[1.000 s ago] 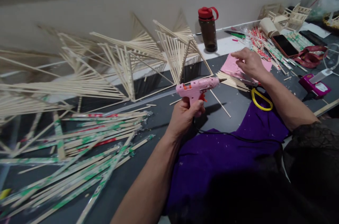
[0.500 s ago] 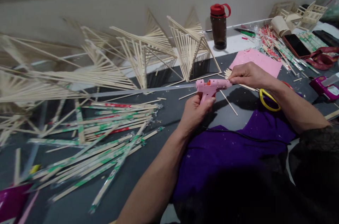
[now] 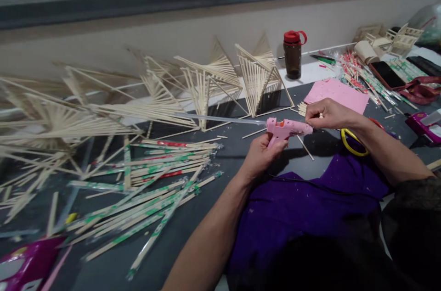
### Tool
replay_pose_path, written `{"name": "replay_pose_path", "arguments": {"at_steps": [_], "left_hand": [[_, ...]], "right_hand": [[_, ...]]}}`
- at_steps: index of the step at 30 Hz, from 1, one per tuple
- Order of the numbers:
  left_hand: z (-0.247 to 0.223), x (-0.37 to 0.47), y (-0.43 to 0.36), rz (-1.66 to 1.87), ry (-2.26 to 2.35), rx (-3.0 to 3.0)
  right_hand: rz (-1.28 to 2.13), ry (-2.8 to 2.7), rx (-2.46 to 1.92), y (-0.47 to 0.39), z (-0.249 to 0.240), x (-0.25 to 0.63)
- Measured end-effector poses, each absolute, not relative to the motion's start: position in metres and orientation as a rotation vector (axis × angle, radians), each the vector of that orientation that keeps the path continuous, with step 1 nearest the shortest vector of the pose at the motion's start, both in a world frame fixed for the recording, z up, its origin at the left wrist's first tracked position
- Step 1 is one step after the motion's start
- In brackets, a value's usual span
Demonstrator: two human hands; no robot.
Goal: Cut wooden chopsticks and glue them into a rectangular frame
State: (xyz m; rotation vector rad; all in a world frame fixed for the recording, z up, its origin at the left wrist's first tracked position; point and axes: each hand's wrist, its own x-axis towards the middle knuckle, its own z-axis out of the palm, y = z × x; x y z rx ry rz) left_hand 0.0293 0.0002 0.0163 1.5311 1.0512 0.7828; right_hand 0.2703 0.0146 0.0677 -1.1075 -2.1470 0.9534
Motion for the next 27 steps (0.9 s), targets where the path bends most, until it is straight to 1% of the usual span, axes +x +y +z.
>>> {"name": "replay_pose_path", "arguments": {"at_steps": [3,5,7,9,12,13,14,15,16,18,20,22,27], "left_hand": [[0.020,0.031,-0.001,0.820,1.015,1.462],[0.021,0.032,-0.002,0.873,0.973,1.392],[0.021,0.033,-0.002,0.951,0.929,1.325],[0.021,0.033,-0.001,1.029,0.898,1.267],[0.021,0.033,0.001,1.082,0.880,1.202],[0.021,0.033,0.002,1.081,0.878,1.194],[0.020,0.032,0.002,1.078,0.881,1.193],[0.019,0.032,0.003,1.074,0.891,1.201],[0.017,0.032,0.004,1.074,0.907,1.213],[0.014,0.031,0.005,1.079,0.950,1.249],[0.011,0.031,0.004,1.077,1.002,1.323],[0.012,0.032,0.002,1.060,1.081,1.444],[0.018,0.035,-0.006,1.023,1.377,1.803]], "right_hand": [[1.099,-2.003,-1.133,0.014,0.068,0.267],[1.076,-1.870,-1.136,0.018,0.067,0.270],[0.927,-1.726,-1.196,0.026,0.063,0.279],[0.700,-1.630,-1.354,0.035,0.056,0.292],[0.261,-1.627,-1.581,0.045,0.046,0.307],[0.165,-1.642,-1.596,0.046,0.043,0.308],[0.139,-1.652,-1.588,0.046,0.041,0.305],[0.207,-1.656,-1.568,0.045,0.040,0.300],[0.354,-1.652,-1.542,0.042,0.040,0.292],[0.777,-1.586,-1.447,0.033,0.041,0.271],[1.091,-1.498,-1.335,0.024,0.043,0.250],[1.247,-1.425,-1.270,0.016,0.042,0.233],[1.411,-1.284,-1.146,0.011,0.035,0.219]]}}
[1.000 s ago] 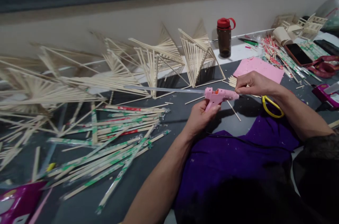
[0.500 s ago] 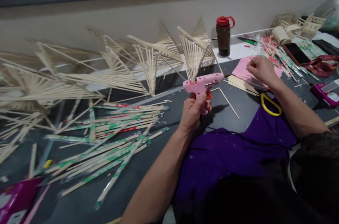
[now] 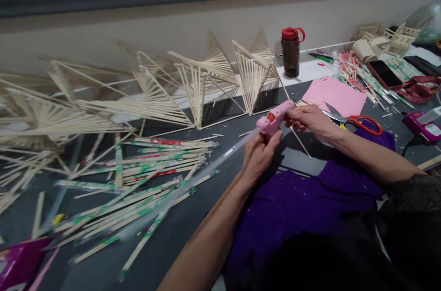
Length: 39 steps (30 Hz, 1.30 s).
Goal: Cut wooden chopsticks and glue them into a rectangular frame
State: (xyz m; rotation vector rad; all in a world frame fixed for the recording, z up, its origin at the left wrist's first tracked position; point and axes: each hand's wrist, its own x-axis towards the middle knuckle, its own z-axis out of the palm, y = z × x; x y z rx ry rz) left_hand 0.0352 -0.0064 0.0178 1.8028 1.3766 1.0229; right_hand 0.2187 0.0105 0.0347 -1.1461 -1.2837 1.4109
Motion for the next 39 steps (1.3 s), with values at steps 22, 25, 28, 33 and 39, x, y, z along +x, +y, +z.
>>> {"name": "replay_pose_path", "arguments": {"at_steps": [22,25,28,33,39], "left_hand": [[0.005,0.031,-0.005,1.091,1.196,2.255],[0.003,0.031,-0.005,1.115,1.218,2.414],[0.001,0.031,-0.005,1.193,1.191,2.549],[0.000,0.032,-0.005,1.200,1.230,2.629],[-0.003,0.034,-0.006,1.151,1.255,2.650]], "right_hand": [[1.373,-1.269,-1.117,0.012,0.050,0.236],[1.351,-1.315,-1.099,0.010,0.055,0.237],[1.346,-1.369,-1.085,0.008,0.059,0.239],[1.306,-1.473,-1.155,0.009,0.059,0.240],[1.259,-1.594,-1.178,0.011,0.060,0.241]]}}
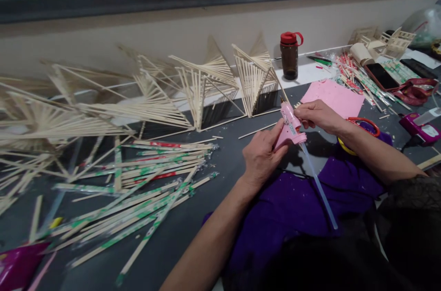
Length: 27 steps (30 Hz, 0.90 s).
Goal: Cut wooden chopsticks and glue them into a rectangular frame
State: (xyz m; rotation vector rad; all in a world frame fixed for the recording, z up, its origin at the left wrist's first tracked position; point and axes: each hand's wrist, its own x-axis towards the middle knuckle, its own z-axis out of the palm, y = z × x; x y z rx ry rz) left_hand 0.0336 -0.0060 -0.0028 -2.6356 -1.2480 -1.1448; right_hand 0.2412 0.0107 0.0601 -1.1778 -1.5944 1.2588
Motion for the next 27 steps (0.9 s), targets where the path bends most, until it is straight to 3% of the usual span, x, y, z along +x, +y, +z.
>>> {"name": "replay_pose_path", "arguments": {"at_steps": [14,27], "left_hand": [[-0.001,0.042,-0.015,-1.050,-1.331,-2.775],[0.005,0.045,-0.014,-1.613,-1.621,-2.910]], "right_hand": [[0.851,-1.903,-1.528,0.007,0.067,0.246],[1.242,-1.429,-1.235,0.008,0.044,0.235]]}}
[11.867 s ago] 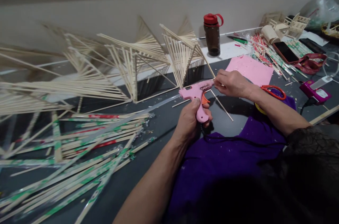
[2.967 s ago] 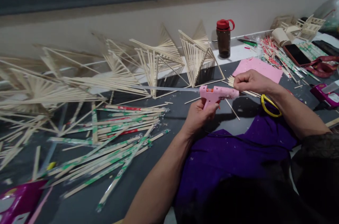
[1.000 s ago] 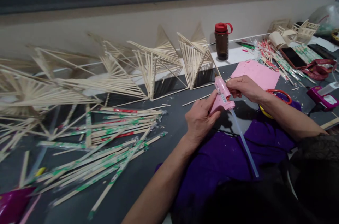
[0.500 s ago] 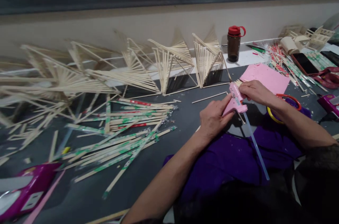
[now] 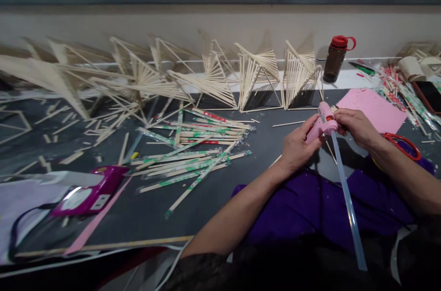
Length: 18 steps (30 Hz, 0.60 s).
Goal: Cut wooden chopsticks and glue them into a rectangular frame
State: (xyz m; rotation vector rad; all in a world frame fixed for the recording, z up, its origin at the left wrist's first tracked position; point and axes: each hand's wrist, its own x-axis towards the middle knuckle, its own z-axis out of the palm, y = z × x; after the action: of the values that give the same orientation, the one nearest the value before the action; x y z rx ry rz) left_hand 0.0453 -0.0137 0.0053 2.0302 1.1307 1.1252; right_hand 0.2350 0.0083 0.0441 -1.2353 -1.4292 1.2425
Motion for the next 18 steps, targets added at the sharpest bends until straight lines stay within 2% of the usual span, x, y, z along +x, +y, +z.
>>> {"name": "replay_pose_path", "arguments": {"at_steps": [18], "left_hand": [[-0.004,0.048,-0.013,1.066,1.257,2.349]], "right_hand": [[1.402,-1.325,-1.254,0.011,0.051,0.242]]}}
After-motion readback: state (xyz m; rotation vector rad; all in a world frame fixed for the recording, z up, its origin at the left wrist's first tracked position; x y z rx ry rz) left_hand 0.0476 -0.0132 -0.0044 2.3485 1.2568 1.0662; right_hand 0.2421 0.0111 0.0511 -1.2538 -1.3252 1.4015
